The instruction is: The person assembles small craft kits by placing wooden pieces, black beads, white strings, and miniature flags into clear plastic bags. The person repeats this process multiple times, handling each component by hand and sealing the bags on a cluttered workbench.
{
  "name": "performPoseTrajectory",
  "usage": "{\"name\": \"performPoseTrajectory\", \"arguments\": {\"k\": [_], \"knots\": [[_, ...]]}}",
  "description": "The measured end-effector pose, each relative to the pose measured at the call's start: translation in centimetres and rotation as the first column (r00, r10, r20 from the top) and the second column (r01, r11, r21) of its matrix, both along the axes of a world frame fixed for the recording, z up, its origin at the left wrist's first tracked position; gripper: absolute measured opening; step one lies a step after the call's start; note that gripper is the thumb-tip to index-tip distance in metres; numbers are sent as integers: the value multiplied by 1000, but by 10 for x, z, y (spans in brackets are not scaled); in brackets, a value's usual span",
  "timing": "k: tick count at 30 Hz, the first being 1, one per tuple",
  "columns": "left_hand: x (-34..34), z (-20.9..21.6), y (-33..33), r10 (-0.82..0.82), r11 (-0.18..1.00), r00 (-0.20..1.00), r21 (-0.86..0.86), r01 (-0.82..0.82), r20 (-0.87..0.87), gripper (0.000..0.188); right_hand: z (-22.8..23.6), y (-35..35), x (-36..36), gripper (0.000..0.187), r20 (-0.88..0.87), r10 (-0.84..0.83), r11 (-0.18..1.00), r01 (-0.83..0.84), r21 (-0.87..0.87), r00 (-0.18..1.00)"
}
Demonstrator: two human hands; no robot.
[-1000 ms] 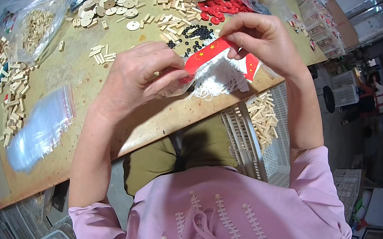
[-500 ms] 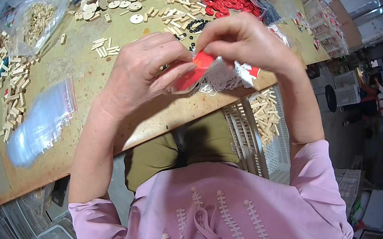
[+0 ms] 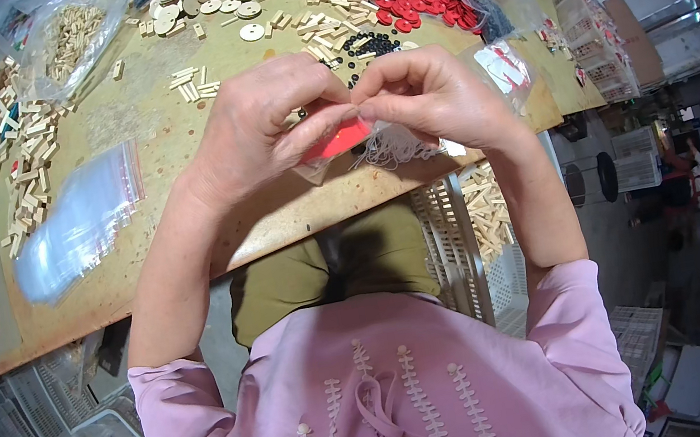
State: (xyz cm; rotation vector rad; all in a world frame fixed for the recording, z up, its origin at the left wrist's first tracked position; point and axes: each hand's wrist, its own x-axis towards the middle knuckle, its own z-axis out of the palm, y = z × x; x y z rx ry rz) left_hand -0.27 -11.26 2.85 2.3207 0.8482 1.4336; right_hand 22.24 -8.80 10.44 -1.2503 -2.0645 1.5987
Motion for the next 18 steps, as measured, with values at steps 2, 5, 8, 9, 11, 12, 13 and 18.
{"name": "performPoseTrajectory", "arguments": {"k": [2,5,8,9,11,12,13,18], "knots": [[-1,2,0,2,1000,1000,-15,-2,9,13,1,-3,7,13,-63,-18,999,16,-34,998],[-1,5,-2,-52,998,999,-17,52,7,12,-5,-21,10,18,-98,-39,998,43,37,994],[4,10,-14,-144,982,989,-115,146,31,12,-7,-46,15,22,69,-2,921,-25,388,998],[8,13,-23,-165,978,986,-129,166,23,12,-10,-57,20,23,131,12,814,-86,574,991],[15,7,-39,-187,978,982,-87,188,16,12,-16,-78,23,22,78,-11,742,-44,669,997],[16,3,-48,-176,982,984,-71,174,-30,12,-22,-85,25,23,38,18,755,-38,654,999],[18,0,-55,-164,986,984,-53,160,-76,11,-30,-88,29,22,-7,45,742,-29,669,999],[30,-5,-82,-161,986,980,-49,156,-119,13,-51,-101,44,12,29,108,666,-94,740,994]]}}
